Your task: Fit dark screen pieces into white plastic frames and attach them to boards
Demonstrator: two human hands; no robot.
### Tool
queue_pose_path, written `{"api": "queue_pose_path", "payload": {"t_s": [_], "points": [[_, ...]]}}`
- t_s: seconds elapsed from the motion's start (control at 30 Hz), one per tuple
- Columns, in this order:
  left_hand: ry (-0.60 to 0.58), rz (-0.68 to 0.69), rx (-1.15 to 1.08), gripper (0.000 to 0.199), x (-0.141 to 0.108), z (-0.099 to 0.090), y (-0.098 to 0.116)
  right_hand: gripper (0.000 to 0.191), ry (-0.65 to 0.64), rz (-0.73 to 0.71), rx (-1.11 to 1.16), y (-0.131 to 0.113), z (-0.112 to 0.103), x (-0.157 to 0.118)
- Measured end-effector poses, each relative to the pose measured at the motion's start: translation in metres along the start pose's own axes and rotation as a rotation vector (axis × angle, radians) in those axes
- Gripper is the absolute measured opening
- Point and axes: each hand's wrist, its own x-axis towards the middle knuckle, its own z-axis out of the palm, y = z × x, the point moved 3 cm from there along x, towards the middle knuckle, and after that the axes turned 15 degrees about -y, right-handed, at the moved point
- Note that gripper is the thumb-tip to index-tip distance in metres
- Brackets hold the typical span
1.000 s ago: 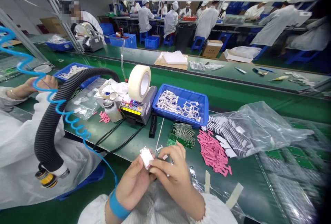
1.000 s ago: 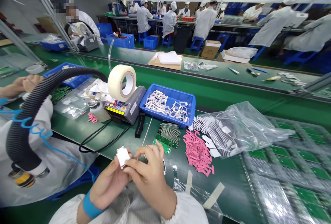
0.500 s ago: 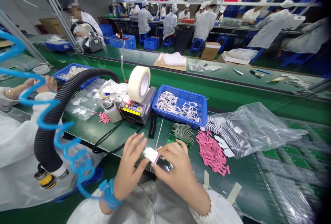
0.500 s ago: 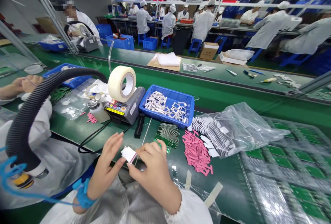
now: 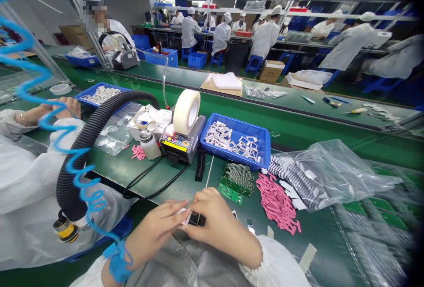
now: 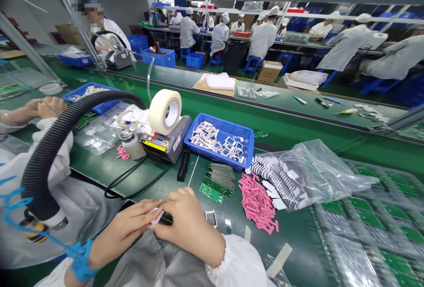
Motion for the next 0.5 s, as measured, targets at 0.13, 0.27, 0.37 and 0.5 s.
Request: {"api": "queue_pose_path", "payload": {"t_s": [0.13,0.27,0.37,0.5], "points": [[-0.006,-0.154,-0.201,0.048,-0.028,0.0,-0.008,0.029,-0.24,-0.06,-0.112,-0.016,0.014,0.025],[0.31,-0.52,-0.596,0.029,-0.065,0.011,-0.023,0.039,-0.245,-0.059,-0.168,-0.032,0.009,0.048],[0.701,-0.872,-1.056,0.024,-0.111,0.031,-0.049,0.072,-0.057,0.139,-0.286,-0.026,-0.016,0.065],[1.377,-0.954,-1.502,0.031,-0.173,0.054,-0.083,0.064,0.002,0.464,-0.534,0.004,-0.041,0.079]]}}
